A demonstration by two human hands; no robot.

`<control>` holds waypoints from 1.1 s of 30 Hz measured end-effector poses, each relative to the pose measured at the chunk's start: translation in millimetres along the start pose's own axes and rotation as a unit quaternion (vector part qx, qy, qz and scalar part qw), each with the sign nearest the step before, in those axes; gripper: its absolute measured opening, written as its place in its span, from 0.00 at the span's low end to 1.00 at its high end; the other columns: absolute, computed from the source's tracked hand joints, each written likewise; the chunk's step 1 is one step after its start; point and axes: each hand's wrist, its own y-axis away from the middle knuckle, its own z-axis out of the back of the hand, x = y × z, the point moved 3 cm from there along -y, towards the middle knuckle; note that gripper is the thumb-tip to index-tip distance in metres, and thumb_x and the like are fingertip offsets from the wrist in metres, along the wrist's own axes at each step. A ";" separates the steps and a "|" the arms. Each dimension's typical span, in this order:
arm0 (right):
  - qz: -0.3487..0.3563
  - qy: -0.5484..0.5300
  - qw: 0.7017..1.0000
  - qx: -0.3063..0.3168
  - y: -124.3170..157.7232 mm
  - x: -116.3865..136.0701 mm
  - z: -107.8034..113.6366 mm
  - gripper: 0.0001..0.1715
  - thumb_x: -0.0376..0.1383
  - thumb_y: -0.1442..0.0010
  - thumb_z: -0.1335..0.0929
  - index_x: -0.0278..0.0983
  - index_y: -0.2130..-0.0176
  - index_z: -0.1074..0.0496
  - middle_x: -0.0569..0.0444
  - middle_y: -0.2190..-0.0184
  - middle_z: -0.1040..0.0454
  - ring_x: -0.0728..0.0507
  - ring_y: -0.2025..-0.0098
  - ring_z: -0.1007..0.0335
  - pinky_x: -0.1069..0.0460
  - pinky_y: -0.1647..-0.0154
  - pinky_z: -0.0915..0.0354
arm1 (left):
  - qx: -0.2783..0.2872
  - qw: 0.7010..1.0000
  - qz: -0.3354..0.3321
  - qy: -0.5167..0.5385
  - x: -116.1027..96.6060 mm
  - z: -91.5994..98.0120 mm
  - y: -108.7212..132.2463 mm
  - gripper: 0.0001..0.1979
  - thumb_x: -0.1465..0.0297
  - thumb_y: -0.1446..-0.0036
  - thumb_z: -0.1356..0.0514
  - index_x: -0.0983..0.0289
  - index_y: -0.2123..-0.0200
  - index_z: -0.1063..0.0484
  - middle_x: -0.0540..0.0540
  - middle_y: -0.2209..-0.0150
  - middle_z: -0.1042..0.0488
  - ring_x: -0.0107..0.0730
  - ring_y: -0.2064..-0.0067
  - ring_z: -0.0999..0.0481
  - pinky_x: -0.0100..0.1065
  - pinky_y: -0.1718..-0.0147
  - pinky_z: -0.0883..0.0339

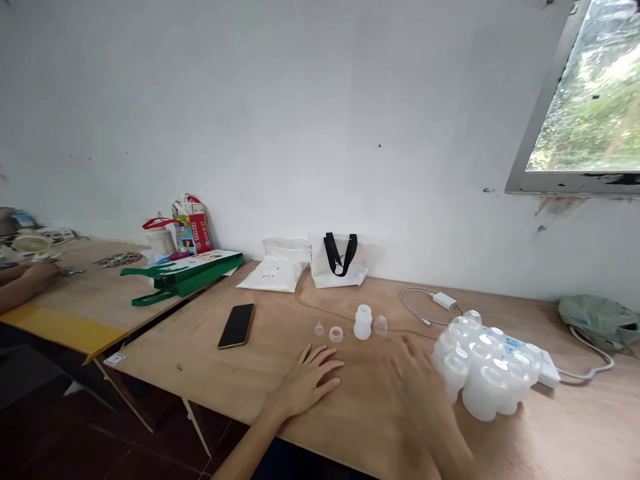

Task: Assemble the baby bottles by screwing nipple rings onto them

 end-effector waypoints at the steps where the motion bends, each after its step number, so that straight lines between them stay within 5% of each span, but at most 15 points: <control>1: 0.032 -0.019 0.999 0.030 2.7 11.6 -17.4 0.16 0.38 0.31 0.41 0.45 0.56 0.25 0.47 0.51 0.23 0.35 0.49 0.27 0.41 0.50 0.30 | 0.001 1.000 0.000 -0.001 -0.1 -0.2 0.2 0.22 0.53 0.27 0.49 0.49 0.35 0.31 0.51 0.29 0.37 0.45 0.28 0.42 0.59 0.27 0.56; 5: 0.089 -0.048 0.990 0.096 16.2 39.6 -78.5 0.17 0.33 0.32 0.39 0.41 0.52 0.24 0.47 0.51 0.20 0.35 0.50 0.23 0.39 0.50 0.30 | -0.003 1.000 -0.007 -0.001 2.7 -3.8 0.3 0.23 0.52 0.27 0.50 0.49 0.34 0.32 0.51 0.29 0.38 0.43 0.27 0.43 0.59 0.27 0.55; 8: 0.111 -0.063 0.986 0.110 23.0 43.3 -94.4 0.19 0.32 0.31 0.39 0.42 0.47 0.25 0.48 0.44 0.22 0.36 0.45 0.24 0.41 0.47 0.30 | -0.002 1.000 -0.007 -0.003 6.1 -6.9 -0.7 0.24 0.52 0.27 0.49 0.50 0.33 0.34 0.51 0.29 0.38 0.43 0.27 0.43 0.59 0.27 0.55; 14: 0.113 -0.097 0.979 0.142 25.5 38.6 -90.3 0.20 0.36 0.28 0.39 0.41 0.42 0.27 0.48 0.39 0.25 0.37 0.38 0.28 0.40 0.39 0.32 | -0.014 1.000 -0.013 -0.011 6.5 -7.5 -1.4 0.23 0.53 0.27 0.49 0.51 0.34 0.33 0.51 0.29 0.37 0.43 0.28 0.42 0.57 0.27 0.55; 33: 0.114 -0.100 0.980 0.132 26.1 46.5 -89.8 0.21 0.35 0.28 0.39 0.40 0.41 0.27 0.47 0.39 0.26 0.36 0.38 0.28 0.38 0.38 0.32 | -0.029 0.999 -0.025 -0.024 6.6 -7.7 -0.6 0.23 0.52 0.27 0.50 0.51 0.35 0.32 0.51 0.30 0.36 0.41 0.29 0.40 0.54 0.27 0.53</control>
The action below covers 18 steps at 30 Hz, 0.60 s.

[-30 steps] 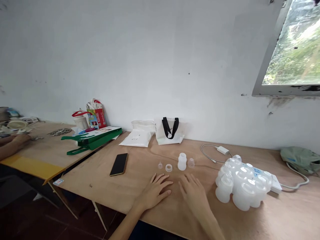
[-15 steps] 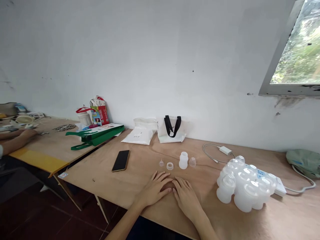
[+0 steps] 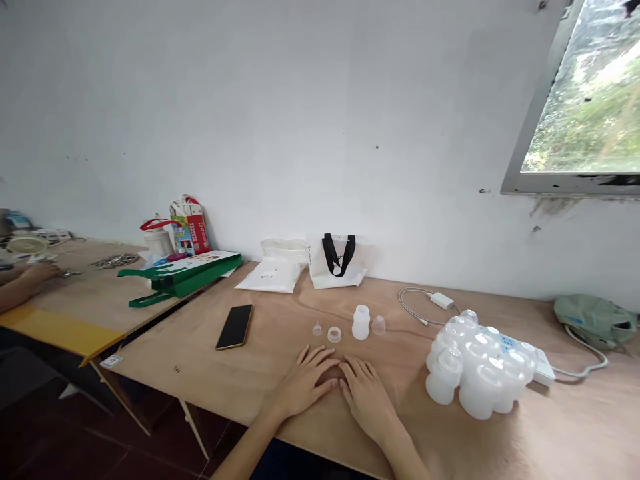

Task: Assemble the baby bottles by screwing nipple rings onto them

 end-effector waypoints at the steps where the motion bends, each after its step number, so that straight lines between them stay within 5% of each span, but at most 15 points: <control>1: 0.002 0.002 1.000 -0.002 0.0 0.0 0.0 0.21 0.35 0.29 0.39 0.40 0.42 0.26 0.47 0.39 0.25 0.36 0.39 0.28 0.38 0.38 0.31 | -0.002 1.000 -0.001 -0.001 -0.2 0.5 0.1 0.23 0.52 0.27 0.50 0.51 0.35 0.32 0.51 0.30 0.36 0.41 0.29 0.40 0.53 0.27 0.53; 18: 0.011 0.029 1.000 0.003 0.0 0.1 0.9 0.21 0.35 0.29 0.40 0.39 0.43 0.25 0.46 0.41 0.24 0.36 0.40 0.26 0.38 0.40 0.31 | -0.005 0.999 0.027 0.034 -0.7 4.4 -0.9 0.19 0.58 0.28 0.45 0.54 0.38 0.32 0.54 0.30 0.36 0.41 0.29 0.38 0.54 0.27 0.53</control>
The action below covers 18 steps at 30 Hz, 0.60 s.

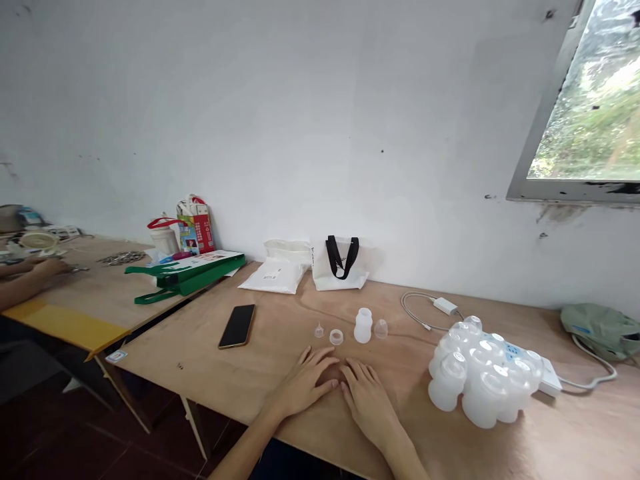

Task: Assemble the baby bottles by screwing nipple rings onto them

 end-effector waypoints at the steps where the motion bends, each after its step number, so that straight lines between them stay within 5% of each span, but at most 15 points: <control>1: -0.002 0.002 1.000 0.002 0.0 0.3 0.6 0.21 0.35 0.29 0.40 0.39 0.44 0.24 0.46 0.41 0.24 0.36 0.41 0.26 0.38 0.40 0.31 | -0.008 1.000 0.006 0.006 0.8 0.0 0.0 0.17 0.61 0.27 0.46 0.56 0.39 0.32 0.54 0.32 0.34 0.40 0.31 0.36 0.53 0.27 0.52; 7: -0.010 -0.013 1.000 0.000 0.1 -1.8 -0.5 0.21 0.35 0.29 0.40 0.41 0.44 0.24 0.46 0.41 0.24 0.35 0.41 0.27 0.37 0.40 0.30 | -0.037 0.999 -0.006 0.035 4.9 -5.4 0.3 0.14 0.70 0.26 0.53 0.57 0.46 0.31 0.54 0.39 0.29 0.36 0.35 0.32 0.51 0.27 0.53; 13: -0.010 0.017 0.999 0.037 1.0 -2.2 -3.2 0.22 0.35 0.27 0.41 0.39 0.41 0.26 0.45 0.38 0.27 0.36 0.39 0.29 0.38 0.37 0.34 | -0.098 0.983 0.112 0.107 19.6 1.4 -12.8 0.16 0.68 0.30 0.50 0.61 0.42 0.34 0.61 0.41 0.33 0.38 0.43 0.27 0.40 0.41 0.33; 18: 0.004 0.034 0.996 0.086 -20.4 3.3 7.4 0.22 0.34 0.29 0.39 0.40 0.39 0.28 0.45 0.39 0.27 0.34 0.41 0.30 0.38 0.40 0.33 | -0.090 0.985 0.144 0.010 42.7 9.9 -43.9 0.24 0.71 0.34 0.47 0.63 0.36 0.37 0.66 0.37 0.36 0.51 0.38 0.32 0.50 0.39 0.39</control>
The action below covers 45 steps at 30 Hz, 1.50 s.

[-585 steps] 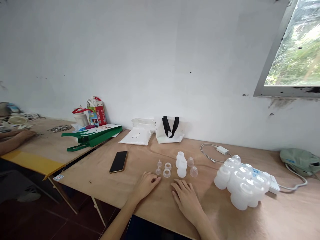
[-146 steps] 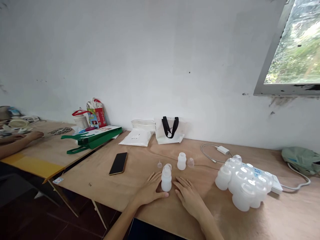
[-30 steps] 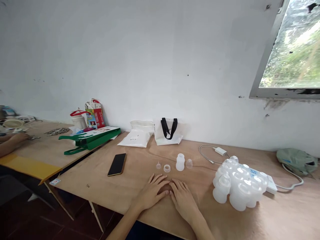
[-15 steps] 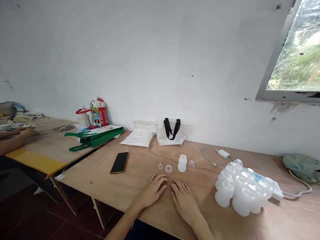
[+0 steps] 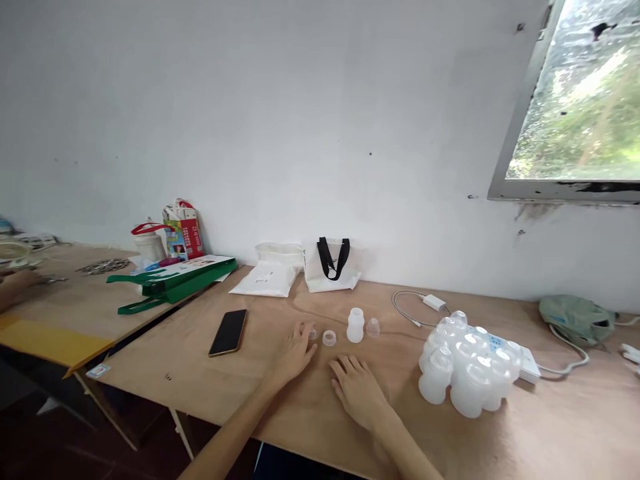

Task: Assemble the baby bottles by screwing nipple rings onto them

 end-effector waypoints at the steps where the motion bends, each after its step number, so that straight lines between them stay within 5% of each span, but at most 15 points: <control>1: -0.001 0.000 1.000 0.004 -7.6 -0.3 2.1 0.23 0.33 0.30 0.38 0.40 0.38 0.29 0.45 0.38 0.28 0.33 0.40 0.30 0.38 0.40 0.33 | 0.008 1.000 -0.013 -0.006 2.2 -1.2 -7.6 0.21 0.71 0.33 0.47 0.63 0.39 0.33 0.66 0.39 0.33 0.52 0.38 0.32 0.52 0.39 0.40; 6: -0.036 -0.017 0.999 -0.018 -53.6 -5.8 -6.5 0.29 0.30 0.33 0.36 0.36 0.34 0.35 0.40 0.36 0.33 0.33 0.40 0.31 0.40 0.42 0.31 | 0.020 0.997 -0.067 0.042 13.7 -9.7 -35.6 0.12 0.69 0.32 0.47 0.61 0.53 0.25 0.60 0.48 0.25 0.47 0.45 0.30 0.47 0.40 0.40; 10: -0.075 -0.057 0.995 -0.045 -81.4 -8.5 -27.1 0.22 0.29 0.33 0.38 0.35 0.42 0.29 0.38 0.47 0.26 0.31 0.46 0.27 0.41 0.50 0.29 | -0.013 0.991 -0.051 0.124 26.4 -15.3 -51.7 0.10 0.70 0.37 0.41 0.62 0.54 0.26 0.60 0.48 0.23 0.47 0.45 0.28 0.43 0.42 0.37; 16: -0.076 -0.215 0.969 -0.100 -92.8 -12.7 -39.9 0.18 0.35 0.30 0.39 0.39 0.45 0.28 0.41 0.47 0.26 0.34 0.49 0.24 0.41 0.49 0.30 | -0.081 0.955 0.012 0.284 44.3 -19.6 -69.7 0.11 0.68 0.33 0.47 0.60 0.50 0.30 0.55 0.57 0.20 0.42 0.55 0.22 0.41 0.49 0.32; 19: -0.071 -0.328 0.933 -0.132 -93.1 -19.8 -41.1 0.20 0.44 0.28 0.40 0.43 0.41 0.32 0.47 0.48 0.24 0.37 0.50 0.24 0.42 0.46 0.30 | -0.087 0.926 0.035 0.367 49.2 -20.2 -73.0 0.12 0.63 0.35 0.45 0.61 0.52 0.33 0.54 0.64 0.21 0.35 0.66 0.24 0.37 0.58 0.29; 22: -0.105 -0.435 0.880 -0.158 -93.5 -31.5 -44.1 0.27 0.57 0.30 0.41 0.42 0.46 0.32 0.49 0.56 0.22 0.40 0.62 0.23 0.44 0.57 0.27 | -0.058 0.897 0.038 0.436 47.5 -18.4 -71.0 0.17 0.56 0.40 0.40 0.62 0.57 0.33 0.54 0.67 0.21 0.30 0.72 0.26 0.33 0.66 0.30; 25: -0.147 -0.522 0.821 -0.179 -92.3 -40.7 -47.0 0.35 0.65 0.36 0.38 0.41 0.48 0.35 0.49 0.59 0.22 0.40 0.66 0.23 0.46 0.65 0.27 | 0.001 0.877 0.022 0.481 38.1 -14.8 -63.7 0.20 0.54 0.46 0.35 0.64 0.60 0.28 0.56 0.68 0.21 0.32 0.68 0.23 0.31 0.67 0.30; 29: -0.168 -0.595 0.764 -0.184 -88.1 -39.8 -46.8 0.36 0.66 0.41 0.34 0.42 0.50 0.35 0.50 0.61 0.22 0.40 0.65 0.23 0.46 0.64 0.27 | 0.083 0.862 -0.005 0.499 21.5 -13.0 -53.6 0.22 0.55 0.52 0.29 0.67 0.61 0.22 0.58 0.67 0.20 0.35 0.65 0.21 0.32 0.66 0.30; 38: -0.154 -0.649 0.731 -0.142 -87.8 -27.4 -38.9 0.33 0.65 0.46 0.28 0.39 0.61 0.28 0.51 0.66 0.21 0.42 0.65 0.24 0.49 0.66 0.29 | 0.059 0.888 -0.001 0.456 19.0 -25.9 -53.1 0.27 0.49 0.51 0.30 0.62 0.60 0.33 0.42 0.78 0.33 0.22 0.79 0.37 0.25 0.77 0.45; 45: -0.134 -0.640 0.747 -0.118 -86.2 -21.0 -32.0 0.32 0.59 0.43 0.28 0.38 0.52 0.24 0.49 0.60 0.20 0.43 0.63 0.23 0.49 0.64 0.27 | 0.042 0.918 -0.016 0.395 17.2 -28.0 -54.2 0.24 0.47 0.42 0.38 0.63 0.70 0.34 0.46 0.78 0.33 0.24 0.77 0.37 0.28 0.74 0.43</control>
